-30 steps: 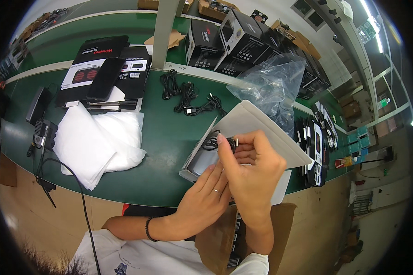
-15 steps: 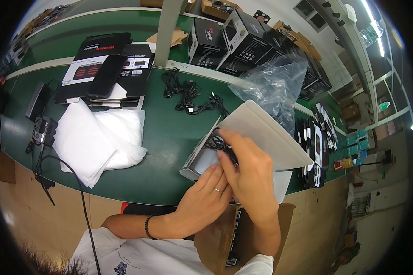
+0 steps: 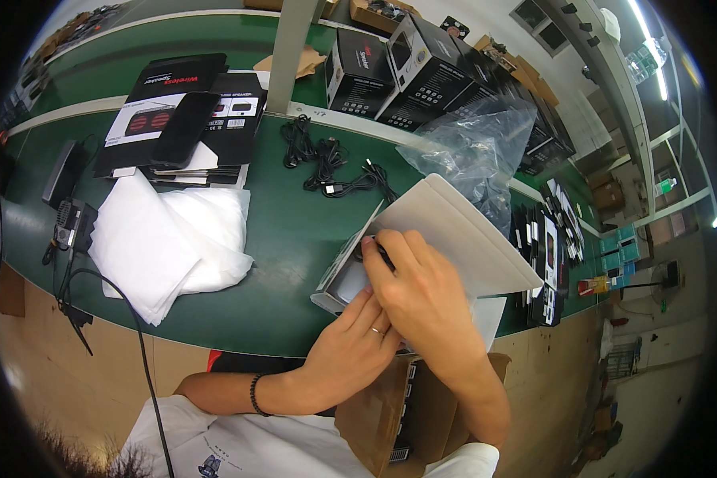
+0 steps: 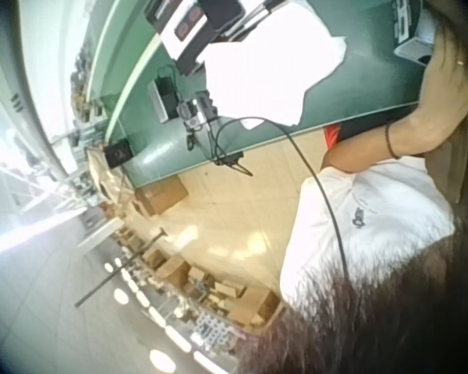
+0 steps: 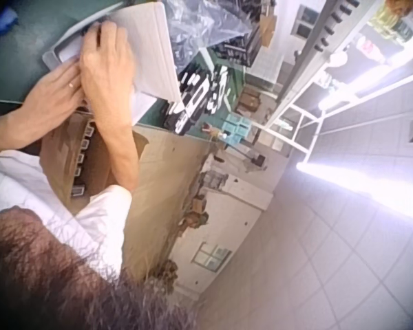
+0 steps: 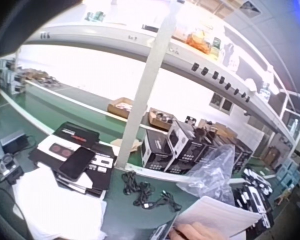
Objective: The person packages portable speakers by placing each speaker into a protective foam pouch, loading it into a product box with a cable, and closing the box.
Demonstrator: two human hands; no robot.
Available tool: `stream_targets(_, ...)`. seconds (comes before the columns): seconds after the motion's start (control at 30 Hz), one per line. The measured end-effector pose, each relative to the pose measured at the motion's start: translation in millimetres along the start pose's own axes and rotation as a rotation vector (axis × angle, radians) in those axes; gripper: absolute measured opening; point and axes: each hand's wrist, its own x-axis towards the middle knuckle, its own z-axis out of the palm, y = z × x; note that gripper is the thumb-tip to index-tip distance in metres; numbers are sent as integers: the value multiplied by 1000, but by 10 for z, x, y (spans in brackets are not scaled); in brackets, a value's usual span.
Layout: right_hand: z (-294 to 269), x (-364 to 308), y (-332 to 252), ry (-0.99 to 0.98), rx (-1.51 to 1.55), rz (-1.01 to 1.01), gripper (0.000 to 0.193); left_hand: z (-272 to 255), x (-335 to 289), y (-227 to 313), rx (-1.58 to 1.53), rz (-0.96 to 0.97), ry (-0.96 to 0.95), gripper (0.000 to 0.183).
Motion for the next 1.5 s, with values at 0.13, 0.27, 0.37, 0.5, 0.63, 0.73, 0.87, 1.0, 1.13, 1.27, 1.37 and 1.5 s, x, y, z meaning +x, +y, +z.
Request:
stream_targets(0.13,8,48,-47,18,183,99,35,-38,-11,-31,-61,-5,19,44)
stream_targets(0.27,-125,28,-33,129,405,191,25,22,-9,-15,-54,1,45,48)
stream_targets(0.37,-31,57,-99,157,405,131,24,-10,-34,-9,-162,-5,45,60)
stream_targets(0.5,92,10,-129,104,419,214,26,-17,-40,-13,-34,56,-6,49)
stream_targets(0.63,71,36,-78,104,389,147,27,129,-88,5,-167,-17,17,44)
stream_targets(0.73,7,-60,-102,176,431,141,24,140,-83,-25,-159,-11,63,42)
stream_targets(0.87,43,-92,-96,7,548,136,20,108,-126,-21,-213,-2,-44,42)
stream_targets(1.0,-43,-30,-106,-25,489,55,20,91,-143,-1,-122,32,-74,42)
stream_targets(1.13,-144,-99,-125,-69,511,151,23,147,-133,22,-208,-23,-9,41)
stream_targets(1.27,7,-172,41,-78,459,26,21,100,-134,6,-94,31,-46,38)
stream_targets(1.37,-45,-118,-8,-163,360,-49,22,148,-205,32,-213,-11,-120,38)
stream_targets(1.5,-34,-86,27,-194,345,-85,26,195,-281,12,-226,-21,-88,39)
